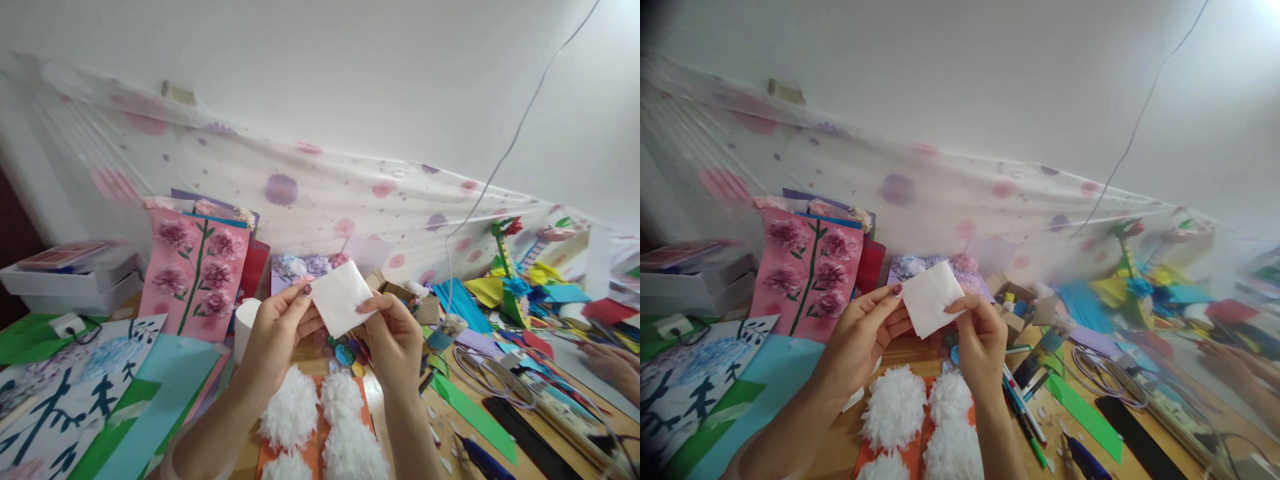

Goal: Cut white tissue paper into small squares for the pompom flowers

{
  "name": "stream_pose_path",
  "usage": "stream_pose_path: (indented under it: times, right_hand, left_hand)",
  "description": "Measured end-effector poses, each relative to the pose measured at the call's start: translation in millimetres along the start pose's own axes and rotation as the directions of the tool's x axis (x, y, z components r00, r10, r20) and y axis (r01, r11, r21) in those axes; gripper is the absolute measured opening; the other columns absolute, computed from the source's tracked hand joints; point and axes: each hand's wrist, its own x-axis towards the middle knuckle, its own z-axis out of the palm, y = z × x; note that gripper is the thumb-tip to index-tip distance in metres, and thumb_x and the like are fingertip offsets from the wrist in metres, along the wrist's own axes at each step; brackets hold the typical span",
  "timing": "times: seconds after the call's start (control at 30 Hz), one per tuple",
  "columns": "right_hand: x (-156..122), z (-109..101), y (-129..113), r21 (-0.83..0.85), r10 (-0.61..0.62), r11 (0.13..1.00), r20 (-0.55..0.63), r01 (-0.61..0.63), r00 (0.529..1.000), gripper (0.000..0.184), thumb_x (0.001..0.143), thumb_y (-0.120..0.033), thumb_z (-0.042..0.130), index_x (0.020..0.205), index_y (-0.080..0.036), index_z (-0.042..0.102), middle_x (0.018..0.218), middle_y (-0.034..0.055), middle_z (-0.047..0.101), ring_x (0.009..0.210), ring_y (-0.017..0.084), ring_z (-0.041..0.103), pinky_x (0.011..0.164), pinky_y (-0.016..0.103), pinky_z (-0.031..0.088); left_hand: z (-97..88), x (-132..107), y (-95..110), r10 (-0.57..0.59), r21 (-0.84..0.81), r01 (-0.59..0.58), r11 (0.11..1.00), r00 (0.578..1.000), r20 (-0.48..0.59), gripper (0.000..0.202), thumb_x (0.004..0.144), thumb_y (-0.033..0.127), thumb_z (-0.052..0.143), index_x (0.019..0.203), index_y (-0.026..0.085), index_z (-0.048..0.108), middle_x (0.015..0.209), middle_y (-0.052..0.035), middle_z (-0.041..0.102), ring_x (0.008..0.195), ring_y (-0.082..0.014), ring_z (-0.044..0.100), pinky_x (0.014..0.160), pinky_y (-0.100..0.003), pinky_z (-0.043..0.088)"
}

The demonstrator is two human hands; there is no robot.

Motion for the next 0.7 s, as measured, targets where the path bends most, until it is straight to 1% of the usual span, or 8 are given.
stream_pose_path:
  times: [0.1, 0.2, 0.27, 0.37, 0.43, 0.53, 0.6, 0.7]
  right_hand:
    - [1.7, -0.2, 3.4, -0.006, 0.000, 1.000, -0.012, 0.000, 1.000, 0.019, 0.089, -0.028, 0.060, 0.070, -0.025, 0.060, 0.056, -0.0049, 0.052, 0.038, 0.009, 0.030, 0.039, 0.025, 0.021]
    - [5.2, 0.9, 6.3, 0.028, -0.009, 1.000, -0.062, 0.010, 0.998, 0.012, 0.082, -0.028, 0.064, 0.072, -0.025, 0.060, 0.052, -0.0056, 0.048, 0.043, 0.012, 0.041, 0.040, 0.024, 0.027]
    - [7.3, 2.9, 5.4, 0.108, 0.043, 0.994, -0.090, -0.033, 0.995, 0.010, 0.076, -0.027, 0.067, 0.071, -0.025, 0.058, 0.054, -0.0050, 0.051, 0.047, 0.013, 0.048, 0.041, 0.023, 0.033]
    - [8.3, 5.5, 1.8, 0.255, 0.171, 0.955, -0.065, -0.149, 0.983, 0.014, 0.069, -0.026, 0.070, 0.070, -0.024, 0.056, 0.057, -0.0050, 0.056, 0.047, 0.012, 0.050, 0.039, 0.022, 0.036]
    - [7.6, 5.6, 0.7, 0.311, 0.220, 0.928, -0.020, -0.203, 0.975, 0.016, 0.067, -0.024, 0.072, 0.070, -0.024, 0.056, 0.057, -0.0053, 0.058, 0.044, 0.010, 0.049, 0.037, 0.020, 0.034]
    - [5.5, 3.8, 2.4, 0.352, 0.250, 0.904, 0.028, -0.244, 0.968, 0.016, 0.069, -0.023, 0.073, 0.072, -0.023, 0.058, 0.059, -0.0044, 0.061, 0.044, 0.010, 0.052, 0.036, 0.019, 0.032]
    - [4.3, 2.8, 4.4, 0.370, 0.255, 0.894, 0.042, -0.252, 0.966, 0.015, 0.071, -0.023, 0.074, 0.073, -0.023, 0.059, 0.061, -0.0034, 0.063, 0.046, 0.011, 0.054, 0.036, 0.018, 0.033]
    - [3.5, 2.5, 5.9, 0.383, 0.251, 0.889, 0.050, -0.250, 0.967, 0.016, 0.072, -0.023, 0.075, 0.073, -0.022, 0.059, 0.061, -0.0034, 0.061, 0.046, 0.010, 0.053, 0.037, 0.018, 0.034]
  left_hand:
    - [0.0, 1.0, -1.4, 0.012, -0.052, -0.010, 0.999, 0.999, 0.039, 0.023, 0.085, 0.027, 0.073, 0.104, 0.015, 0.078, 0.105, -0.0136, 0.081, 0.105, -0.0297, 0.075, 0.092, -0.041, 0.060]
    - [0.4, 0.9, -4.6, 0.049, -0.040, -0.046, 0.998, 0.996, 0.081, 0.031, 0.085, 0.032, 0.075, 0.113, 0.017, 0.076, 0.113, -0.0133, 0.079, 0.108, -0.0293, 0.074, 0.095, -0.040, 0.059]
    - [0.1, 0.9, -7.0, 0.101, 0.012, -0.103, 0.995, 0.990, 0.099, 0.041, 0.085, 0.033, 0.076, 0.124, 0.020, 0.072, 0.117, -0.0117, 0.078, 0.109, -0.0280, 0.073, 0.095, -0.038, 0.059]
    - [-1.6, 2.2, -9.0, 0.182, 0.082, -0.191, 0.978, 0.977, 0.108, 0.052, 0.083, 0.031, 0.079, 0.132, 0.023, 0.066, 0.118, -0.0100, 0.078, 0.112, -0.0268, 0.072, 0.095, -0.034, 0.059]
    - [-2.9, 3.3, -8.4, 0.198, 0.095, -0.209, 0.973, 0.974, 0.108, 0.054, 0.081, 0.031, 0.081, 0.132, 0.023, 0.066, 0.116, -0.0104, 0.079, 0.110, -0.0268, 0.073, 0.092, -0.034, 0.060]
    - [-4.0, 3.4, -5.6, 0.190, 0.101, -0.200, 0.975, 0.977, 0.102, 0.054, 0.079, 0.032, 0.083, 0.129, 0.020, 0.068, 0.112, -0.0117, 0.079, 0.104, -0.0276, 0.075, 0.086, -0.035, 0.063]
    - [-4.2, 2.3, -3.6, 0.188, 0.112, -0.197, 0.974, 0.979, 0.085, 0.052, 0.077, 0.033, 0.085, 0.124, 0.018, 0.070, 0.111, -0.0123, 0.080, 0.104, -0.0285, 0.075, 0.084, -0.035, 0.064]
    - [-4.7, 1.2, -1.3, 0.188, 0.126, -0.193, 0.973, 0.981, 0.052, 0.047, 0.074, 0.034, 0.086, 0.116, 0.017, 0.074, 0.108, -0.0122, 0.080, 0.101, -0.0285, 0.076, 0.081, -0.034, 0.065]
